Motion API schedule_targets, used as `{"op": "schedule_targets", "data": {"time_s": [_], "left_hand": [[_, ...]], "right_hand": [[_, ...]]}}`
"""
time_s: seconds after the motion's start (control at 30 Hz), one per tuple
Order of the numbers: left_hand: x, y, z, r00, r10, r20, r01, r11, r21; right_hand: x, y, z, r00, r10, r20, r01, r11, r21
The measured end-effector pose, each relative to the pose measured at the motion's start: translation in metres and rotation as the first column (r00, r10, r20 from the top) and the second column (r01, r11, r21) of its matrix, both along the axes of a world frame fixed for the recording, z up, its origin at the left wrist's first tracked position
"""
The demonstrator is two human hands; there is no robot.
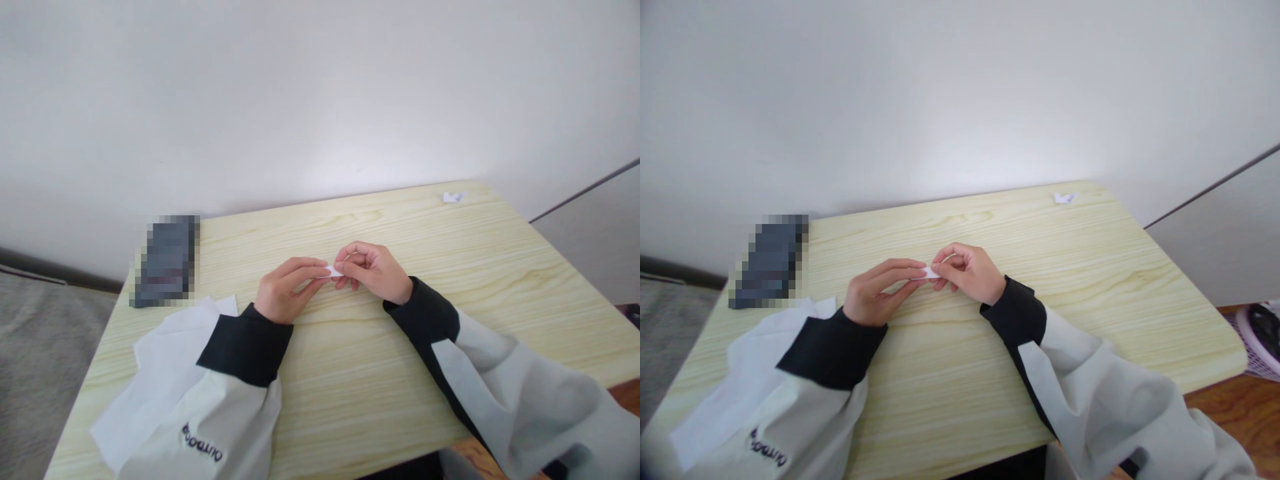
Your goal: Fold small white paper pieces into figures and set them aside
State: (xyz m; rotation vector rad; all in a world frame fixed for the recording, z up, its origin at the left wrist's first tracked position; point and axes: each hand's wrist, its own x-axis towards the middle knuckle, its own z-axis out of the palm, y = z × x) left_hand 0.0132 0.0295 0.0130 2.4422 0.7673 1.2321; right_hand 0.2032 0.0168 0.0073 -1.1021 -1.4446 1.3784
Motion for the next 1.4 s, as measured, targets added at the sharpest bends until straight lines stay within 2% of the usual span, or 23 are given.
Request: {"op": "schedule_targets", "data": {"time_s": [0.07,0.1,0.2,0.27,0.33,0.4,0.53,0.8,0.93,1.13,1.3,1.4], "left_hand": [[0.0003,-0.001,-0.0001,1.0,0.018,0.011,-0.018,1.0,0.0],[0.0005,-0.0018,-0.0002,0.999,0.031,0.017,-0.031,1.0,-0.005],[0.0008,-0.0041,-0.0005,0.997,0.075,0.02,-0.075,0.997,0.0],[0.0008,-0.0047,-0.0006,0.996,0.085,0.015,-0.085,0.996,0.033],[0.0008,-0.0046,-0.0006,0.997,0.079,0.006,-0.079,0.994,0.081],[0.0007,-0.0042,-0.0003,0.997,0.08,-0.011,-0.078,0.989,0.129],[0.001,-0.004,0.0011,0.994,0.095,-0.045,-0.084,0.976,0.199],[0.0013,-0.0054,0.002,0.984,0.161,-0.076,-0.137,0.958,0.251],[0.0012,-0.0057,0.0016,0.979,0.188,-0.083,-0.16,0.951,0.264],[0.0027,-0.0069,0.0002,0.974,0.198,-0.112,-0.168,0.957,0.238],[0.0033,-0.0055,-0.0032,0.973,0.215,-0.09,-0.201,0.969,0.143],[0.0012,-0.0036,-0.0059,0.971,0.217,-0.096,-0.21,0.975,0.078]], "right_hand": [[-0.0002,-0.0033,0.0005,0.992,-0.011,0.123,-0.01,0.986,0.167],[-0.0002,-0.0048,0.0008,0.978,-0.033,0.204,-0.026,0.959,0.283],[0.0011,-0.007,0.0009,0.935,-0.108,0.337,-0.122,0.796,0.593],[0.0029,-0.006,0.0001,0.915,-0.172,0.366,-0.16,0.679,0.717],[0.0047,-0.004,-0.0013,0.886,-0.236,0.4,-0.198,0.587,0.785],[0.006,-0.0023,-0.0025,0.853,-0.295,0.431,-0.234,0.521,0.821],[0.0063,-0.0019,-0.0028,0.818,-0.377,0.434,-0.251,0.444,0.86],[0.0032,-0.0042,0.0035,0.762,-0.457,0.458,-0.288,0.394,0.873],[0.004,-0.0049,0.0038,0.742,-0.465,0.483,-0.316,0.393,0.864],[0.0031,-0.0065,0.0038,0.726,-0.426,0.54,-0.336,0.464,0.819],[0.0024,-0.0046,0.0022,0.758,-0.355,0.547,-0.291,0.566,0.771],[0.0037,-0.0023,-0.0001,0.77,-0.346,0.537,-0.266,0.591,0.762]]}}
